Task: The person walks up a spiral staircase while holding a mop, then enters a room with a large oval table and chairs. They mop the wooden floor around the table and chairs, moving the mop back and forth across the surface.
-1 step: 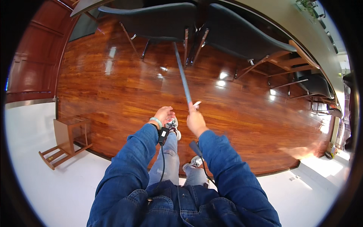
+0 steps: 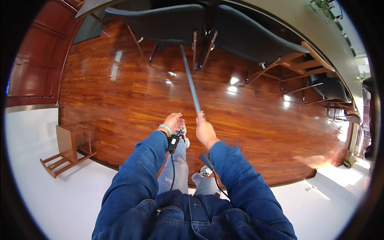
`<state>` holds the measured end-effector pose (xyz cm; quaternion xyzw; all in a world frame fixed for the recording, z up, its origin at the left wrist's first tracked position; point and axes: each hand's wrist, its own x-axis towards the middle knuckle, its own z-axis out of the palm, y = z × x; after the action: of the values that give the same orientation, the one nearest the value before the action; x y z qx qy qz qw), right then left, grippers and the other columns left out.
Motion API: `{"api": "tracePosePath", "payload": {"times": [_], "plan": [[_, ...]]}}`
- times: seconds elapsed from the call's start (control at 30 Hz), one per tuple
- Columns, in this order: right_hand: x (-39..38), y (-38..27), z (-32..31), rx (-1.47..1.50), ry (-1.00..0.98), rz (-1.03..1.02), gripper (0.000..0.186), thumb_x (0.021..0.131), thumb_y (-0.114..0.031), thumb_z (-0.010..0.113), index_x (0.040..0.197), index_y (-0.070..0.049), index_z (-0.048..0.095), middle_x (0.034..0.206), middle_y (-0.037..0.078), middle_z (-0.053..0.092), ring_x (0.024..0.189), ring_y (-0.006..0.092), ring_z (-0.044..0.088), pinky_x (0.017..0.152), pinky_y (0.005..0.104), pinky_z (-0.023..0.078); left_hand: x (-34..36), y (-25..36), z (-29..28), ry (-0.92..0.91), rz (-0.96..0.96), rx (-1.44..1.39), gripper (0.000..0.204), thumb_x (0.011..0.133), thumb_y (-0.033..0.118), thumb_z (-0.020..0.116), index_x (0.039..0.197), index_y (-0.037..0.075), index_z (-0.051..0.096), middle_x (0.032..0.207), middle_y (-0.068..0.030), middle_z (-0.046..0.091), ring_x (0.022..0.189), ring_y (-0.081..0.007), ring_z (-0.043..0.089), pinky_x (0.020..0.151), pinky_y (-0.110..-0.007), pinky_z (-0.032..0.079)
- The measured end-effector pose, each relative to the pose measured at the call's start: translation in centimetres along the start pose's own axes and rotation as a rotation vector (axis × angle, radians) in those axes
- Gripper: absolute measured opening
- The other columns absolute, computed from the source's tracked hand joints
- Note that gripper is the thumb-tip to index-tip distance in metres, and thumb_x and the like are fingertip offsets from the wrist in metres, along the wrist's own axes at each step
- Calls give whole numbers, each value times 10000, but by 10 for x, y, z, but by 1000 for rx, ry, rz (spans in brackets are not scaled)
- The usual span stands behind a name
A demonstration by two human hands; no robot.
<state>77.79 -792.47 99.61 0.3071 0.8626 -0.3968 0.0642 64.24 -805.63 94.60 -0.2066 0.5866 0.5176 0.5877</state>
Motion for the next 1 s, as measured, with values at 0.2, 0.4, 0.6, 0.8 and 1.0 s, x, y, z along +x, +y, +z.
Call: {"api": "tracePosePath", "payload": {"times": [0.2, 0.4, 0.6, 0.8, 1.0], "plan": [[-176, 18, -94, -109, -344, -31, 713, 823, -166, 649, 1402, 21, 277, 958, 314, 608, 830, 434, 622, 715, 488, 494, -16, -94, 90, -45, -64, -182, 412, 913, 479, 538, 1177, 168, 478, 1026, -121, 571, 933, -318, 601, 784, -550, 481], [-317, 61, -199, -265, -439, -137, 589, 854, -82, 505, 1409, -45, 311, 908, 269, 628, 793, 419, 626, 701, 485, 487, -39, -192, 200, -47, -164, -349, 388, 929, 364, 541, 1106, 32, 443, 873, -162, 587, 757, -347, 626, 704, -557, 529], [-359, 65, -295, -475, -603, -86, 588, 833, -104, 586, 1383, -69, 381, 892, 251, 648, 793, 373, 648, 709, 458, 504, -47, -244, 266, -99, -426, -521, 220, 928, 235, 520, 916, 15, 527, 743, -125, 621, 728, -291, 632, 641, -472, 538], [-324, 64, -330, -426, -560, -133, 455, 852, -132, 552, 1302, -93, 496, 806, 191, 656, 712, 338, 649, 642, 442, 511, -20, -229, 294, -75, -401, -644, 144, 938, 132, 487, 891, -4, 489, 736, -124, 560, 661, -246, 583, 724, -464, 554], [-267, 86, -361, -548, -417, -214, 403, 840, -92, 525, 1241, -116, 554, 788, 213, 645, 689, 377, 636, 615, 474, 503, 7, -189, 318, -52, -381, -761, 99, 943, 114, 471, 899, 26, 480, 766, -109, 550, 684, -259, 560, 737, -457, 521]]}}
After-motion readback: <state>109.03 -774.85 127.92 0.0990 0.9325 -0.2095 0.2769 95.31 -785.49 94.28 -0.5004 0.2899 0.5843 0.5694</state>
